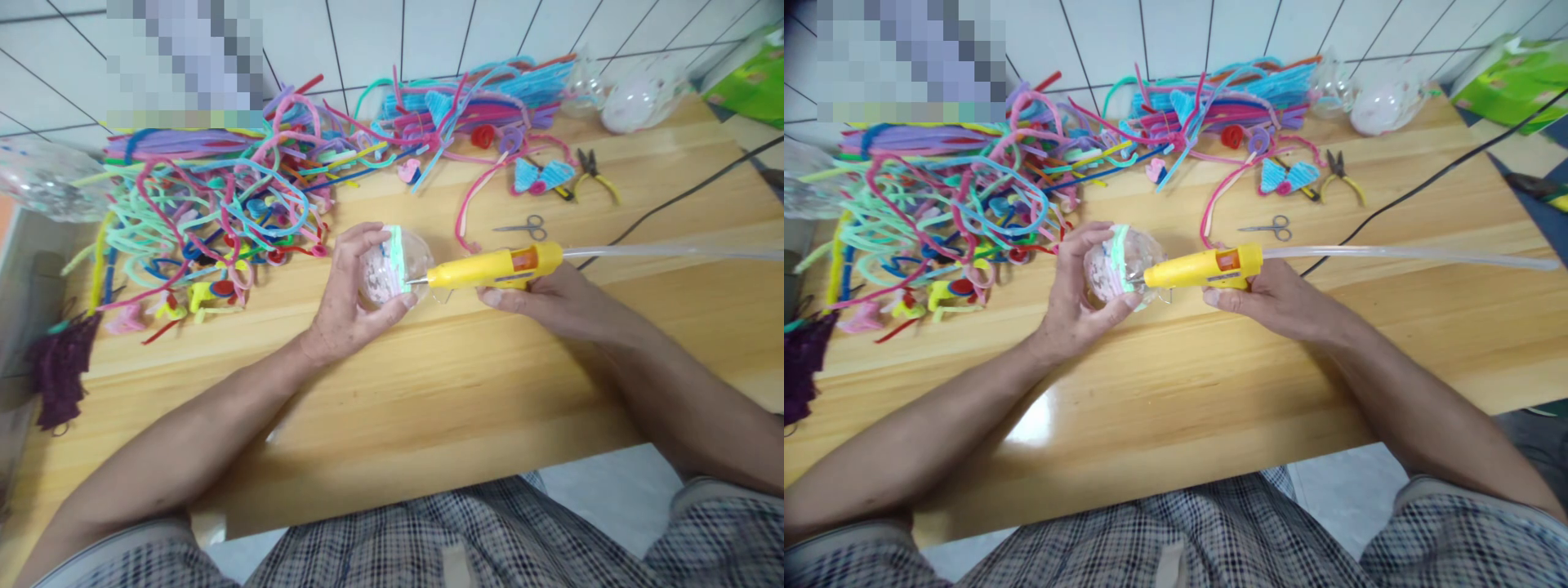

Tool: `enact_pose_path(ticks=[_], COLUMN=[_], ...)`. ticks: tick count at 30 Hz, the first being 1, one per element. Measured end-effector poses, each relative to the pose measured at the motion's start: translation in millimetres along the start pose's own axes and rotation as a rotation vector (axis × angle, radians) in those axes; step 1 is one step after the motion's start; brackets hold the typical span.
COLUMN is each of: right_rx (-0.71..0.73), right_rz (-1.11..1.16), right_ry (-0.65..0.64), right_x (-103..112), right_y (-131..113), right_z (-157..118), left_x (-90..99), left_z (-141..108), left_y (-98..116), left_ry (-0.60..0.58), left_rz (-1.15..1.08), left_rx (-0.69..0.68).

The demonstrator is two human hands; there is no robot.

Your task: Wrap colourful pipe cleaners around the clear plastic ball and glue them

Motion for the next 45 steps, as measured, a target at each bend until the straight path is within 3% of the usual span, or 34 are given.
enact_pose_path(ticks=[7,26,45], right_rx=[0.042,-0.028,0.056], right_rz=[0.0,-0.049,-0.055], right_ry=[0.001,-0.007,0.01], right_x=[-0.3,-1.2,3.0], right_y=[-4.4,-3.9,-0.8], right_z=[-1.0,-0.6,2.6], left_x=[-0.1,0.3,0.3], left_z=[-0.8,-0.6,-1.0], left_y=[-1.9,-0.2,-1.2], left_ry=[-0.001,0.029,0.017], left_rz=[0.001,-0.035,-0.039], left_rx=[-0.006,-0.021,-0.041])
Point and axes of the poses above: each hand's wrist, its own z-axis towards the middle knuckle, its own x-axis out of the back of the hand, y = z × x, the point moved 8 cm from there along z, towards the middle knuckle, and after that the axes turned 7 degrees about z, right-handed, at the moved point
